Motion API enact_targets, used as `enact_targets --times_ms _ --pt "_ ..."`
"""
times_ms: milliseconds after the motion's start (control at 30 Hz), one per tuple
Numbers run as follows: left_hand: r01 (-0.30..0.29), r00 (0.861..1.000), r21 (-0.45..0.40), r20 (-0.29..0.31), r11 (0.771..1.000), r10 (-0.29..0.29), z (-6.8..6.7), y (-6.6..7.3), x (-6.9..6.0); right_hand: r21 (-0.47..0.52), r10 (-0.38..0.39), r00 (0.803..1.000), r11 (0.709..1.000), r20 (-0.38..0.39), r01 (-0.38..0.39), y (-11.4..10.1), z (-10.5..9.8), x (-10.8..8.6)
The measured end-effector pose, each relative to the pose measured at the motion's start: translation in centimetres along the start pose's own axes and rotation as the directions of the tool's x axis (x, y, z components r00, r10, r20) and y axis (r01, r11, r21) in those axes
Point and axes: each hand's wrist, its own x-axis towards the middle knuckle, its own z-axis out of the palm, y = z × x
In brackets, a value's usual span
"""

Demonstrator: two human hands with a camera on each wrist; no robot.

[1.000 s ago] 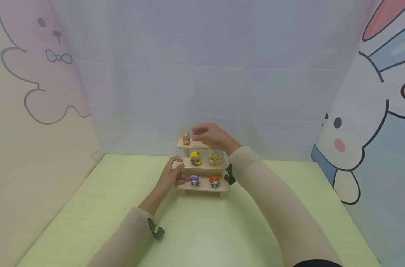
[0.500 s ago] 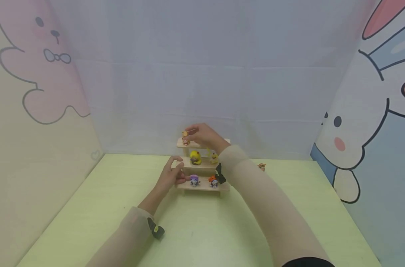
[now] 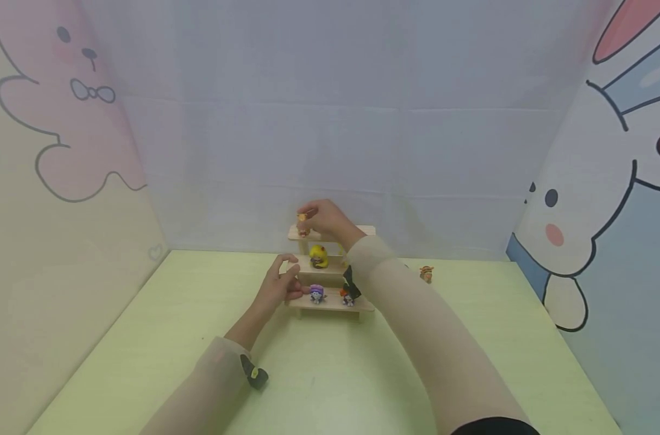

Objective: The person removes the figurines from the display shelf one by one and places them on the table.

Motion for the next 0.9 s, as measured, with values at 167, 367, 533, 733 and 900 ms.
enact_targets --times_ms 167,367,533,733,900 --pt "-0.002 1.000 -0.004 0.002 1.000 0.002 0.1 0.1 -0.1 -0.040 0.007 1.000 0.999 -0.029 -0.008 -0.1 0.1 -0.1" --pt "-0.005 1.000 -0.007 0.000 1.000 0.005 0.1 0.1 -0.2 -0.056 0.013 0.999 0.998 -0.039 -0.015 -0.1 -0.2 -0.4" --pt "-0.003 1.000 -0.008 -0.002 1.000 0.003 0.1 0.0 -0.1 -0.062 0.017 0.999 0.998 -0.028 -0.019 0.2 -1.0 -0.6" --pt "-0.004 1.000 -0.017 -0.004 1.000 0.004 0.1 0.0 -0.1 -0.056 0.037 0.999 0.998 -0.022 -0.038 0.8 -2.1 -0.8" --pt "-0.006 1.000 -0.014 -0.004 1.000 0.006 0.2 -0.1 0.0 -0.086 0.030 0.999 0.996 -0.029 -0.033 1.2 -2.9 -1.1"
